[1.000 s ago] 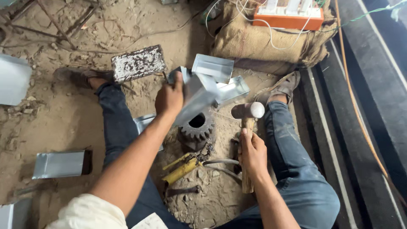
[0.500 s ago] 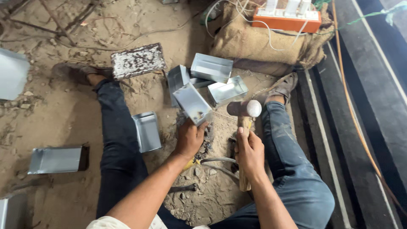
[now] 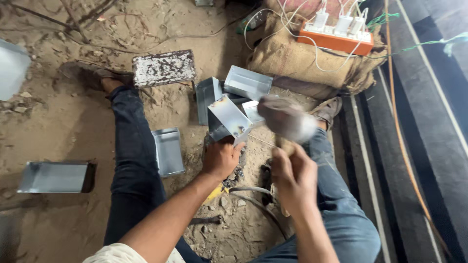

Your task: The person sits on the ground and repeatedly hammers rectangular metal boxes placed on a gear-shaped anvil. They pick up each box, position it, strike it with a hammer, and set it aside, repeating the process for several units.

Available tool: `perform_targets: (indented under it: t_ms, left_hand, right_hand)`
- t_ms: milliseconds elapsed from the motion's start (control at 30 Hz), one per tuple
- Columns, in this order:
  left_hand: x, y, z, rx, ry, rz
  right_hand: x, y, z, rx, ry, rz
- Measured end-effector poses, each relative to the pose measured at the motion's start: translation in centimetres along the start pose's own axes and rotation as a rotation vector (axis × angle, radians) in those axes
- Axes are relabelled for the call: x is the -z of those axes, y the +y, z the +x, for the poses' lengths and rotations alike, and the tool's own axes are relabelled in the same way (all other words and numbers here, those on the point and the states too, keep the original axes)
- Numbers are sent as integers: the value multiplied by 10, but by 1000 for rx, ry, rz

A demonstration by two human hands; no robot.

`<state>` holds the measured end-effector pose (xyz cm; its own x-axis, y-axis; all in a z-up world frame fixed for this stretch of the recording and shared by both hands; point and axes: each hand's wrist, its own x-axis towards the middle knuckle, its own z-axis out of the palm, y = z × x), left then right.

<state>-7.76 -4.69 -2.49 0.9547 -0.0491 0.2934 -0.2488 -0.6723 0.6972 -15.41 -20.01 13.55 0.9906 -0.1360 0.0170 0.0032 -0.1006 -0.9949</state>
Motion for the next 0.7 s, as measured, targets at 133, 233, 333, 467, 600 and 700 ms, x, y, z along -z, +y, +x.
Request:
perform_targets:
  t_ms: [133,233,333,467,600,700]
  left_hand:
    - [5,0,-7,-8,1,-32]
    - [8,0,-2,-27,55,9]
    - [6,2,-1,18,7,45]
    - [5,-1,-4,82,-127,-2]
    - [-5,-9,-5,-115,168,158]
    - [-10,-16,0,-40,2,-10]
  right_hand:
    - [-7,-7,5,-109,-5,-639]
    - [-5,-10,9,-92,-64,-419]
    - [-5,-8,10,-21,-70,-428]
    - [-4,-7,10,-165,-106,-428]
    - [2,-6,10,-158,-95,-237]
    - [1,-14,18,-33,-96,-700]
